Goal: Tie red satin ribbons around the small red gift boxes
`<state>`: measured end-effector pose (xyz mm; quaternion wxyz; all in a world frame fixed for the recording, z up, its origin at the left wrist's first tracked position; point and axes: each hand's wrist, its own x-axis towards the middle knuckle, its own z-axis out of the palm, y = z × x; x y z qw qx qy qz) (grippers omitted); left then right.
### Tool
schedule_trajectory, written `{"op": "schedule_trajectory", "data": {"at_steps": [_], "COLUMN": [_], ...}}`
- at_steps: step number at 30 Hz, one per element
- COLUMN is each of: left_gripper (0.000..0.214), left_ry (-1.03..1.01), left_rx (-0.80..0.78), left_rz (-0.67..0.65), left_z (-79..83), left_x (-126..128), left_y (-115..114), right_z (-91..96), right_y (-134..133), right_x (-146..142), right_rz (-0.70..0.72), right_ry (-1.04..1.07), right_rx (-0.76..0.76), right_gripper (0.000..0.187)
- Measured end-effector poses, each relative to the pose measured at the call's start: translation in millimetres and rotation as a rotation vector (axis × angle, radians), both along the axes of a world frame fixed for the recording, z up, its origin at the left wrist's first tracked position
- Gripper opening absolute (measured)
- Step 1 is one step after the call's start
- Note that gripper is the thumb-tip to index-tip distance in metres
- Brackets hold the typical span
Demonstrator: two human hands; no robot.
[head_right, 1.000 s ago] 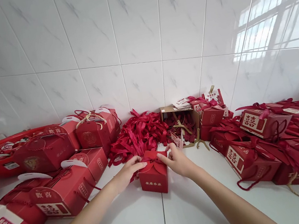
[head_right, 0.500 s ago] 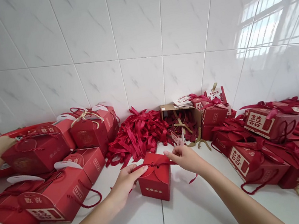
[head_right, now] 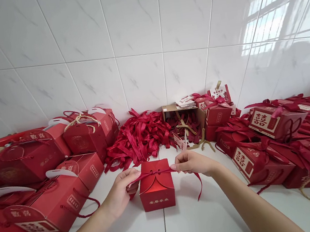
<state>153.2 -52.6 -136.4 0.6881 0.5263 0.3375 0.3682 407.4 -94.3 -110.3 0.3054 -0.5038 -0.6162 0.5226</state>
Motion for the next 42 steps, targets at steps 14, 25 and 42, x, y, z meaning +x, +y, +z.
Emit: {"op": "schedule_trajectory", "data": {"at_steps": [14,25,42], "left_gripper": [0.04,0.025,0.009], "left_ry": [0.013,0.296,0.871], "left_rx": [0.03,0.405,1.375], "left_rz": [-0.089,0.157,0.287], "left_z": [0.9,5.4,52.9], "left_x": [-10,-6,42], "left_y": [14,10,-13], "right_z": [6.6,11.3,35.0], "right_y": [-3,-8,-27], "right_x": [6,-7,-24], "right_rz": [0.035,0.108,-0.037], "right_ry": [-0.065,0.203,0.341], "right_rx": [0.025,0.022,0.079], "right_gripper": [0.036,0.027,0.023]}}
